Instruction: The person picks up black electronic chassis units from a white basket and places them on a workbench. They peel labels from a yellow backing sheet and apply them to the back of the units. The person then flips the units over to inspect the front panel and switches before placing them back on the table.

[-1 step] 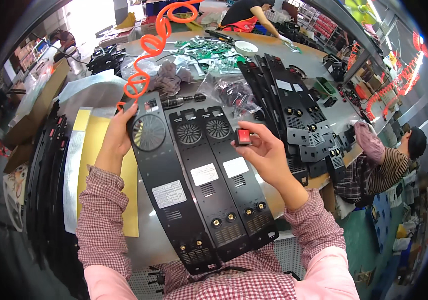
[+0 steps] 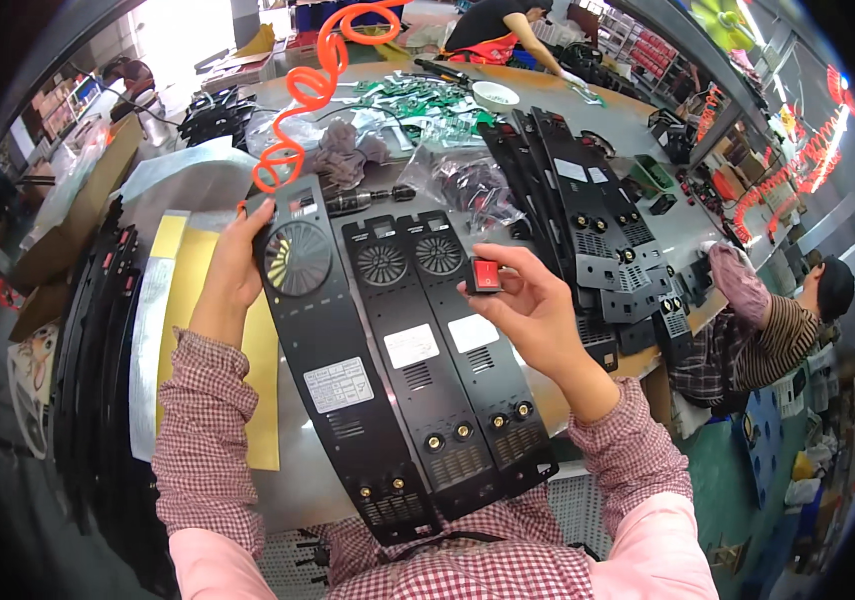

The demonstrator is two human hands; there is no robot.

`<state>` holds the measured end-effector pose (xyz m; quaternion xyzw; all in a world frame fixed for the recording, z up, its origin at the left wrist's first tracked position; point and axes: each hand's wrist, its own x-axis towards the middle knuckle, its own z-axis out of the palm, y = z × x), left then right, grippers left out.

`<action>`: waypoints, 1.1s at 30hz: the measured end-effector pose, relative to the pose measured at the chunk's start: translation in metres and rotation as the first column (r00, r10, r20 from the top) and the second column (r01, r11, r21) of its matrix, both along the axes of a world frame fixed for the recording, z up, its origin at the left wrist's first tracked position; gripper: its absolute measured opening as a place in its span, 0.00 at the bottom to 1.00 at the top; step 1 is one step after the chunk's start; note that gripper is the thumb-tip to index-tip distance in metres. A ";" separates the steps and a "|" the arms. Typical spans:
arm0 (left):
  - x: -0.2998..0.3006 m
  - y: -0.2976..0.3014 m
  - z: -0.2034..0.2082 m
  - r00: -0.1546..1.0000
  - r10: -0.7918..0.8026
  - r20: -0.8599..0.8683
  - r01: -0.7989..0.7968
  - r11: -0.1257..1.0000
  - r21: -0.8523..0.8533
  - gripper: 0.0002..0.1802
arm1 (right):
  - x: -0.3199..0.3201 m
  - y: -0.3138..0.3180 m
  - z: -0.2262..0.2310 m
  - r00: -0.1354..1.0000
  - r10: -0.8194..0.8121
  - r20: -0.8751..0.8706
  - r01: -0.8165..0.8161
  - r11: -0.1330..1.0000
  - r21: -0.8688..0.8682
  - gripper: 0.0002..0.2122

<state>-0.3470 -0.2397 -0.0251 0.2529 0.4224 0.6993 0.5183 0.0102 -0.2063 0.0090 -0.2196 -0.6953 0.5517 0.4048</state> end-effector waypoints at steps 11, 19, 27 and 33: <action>0.058 -0.053 0.080 0.982 0.089 -0.166 -0.058 0.981 0.186 0.07 | -0.032 -0.049 0.050 0.999 0.040 0.031 -0.050 0.870 0.491 0.20; 0.091 -0.075 0.110 0.983 0.103 -0.154 -0.058 0.961 0.271 0.13 | -0.075 -0.047 0.088 0.997 0.016 -0.077 0.042 0.714 0.699 0.19; 0.082 -0.095 0.119 0.987 0.040 -0.156 -0.009 0.981 0.194 0.13 | -0.074 -0.049 0.120 0.993 -0.067 0.097 -0.024 0.688 0.726 0.18; 0.100 -0.099 0.126 0.997 -0.062 -0.046 0.072 0.957 0.280 0.14 | -0.064 -0.045 0.128 0.996 -0.081 0.026 0.035 0.666 0.745 0.18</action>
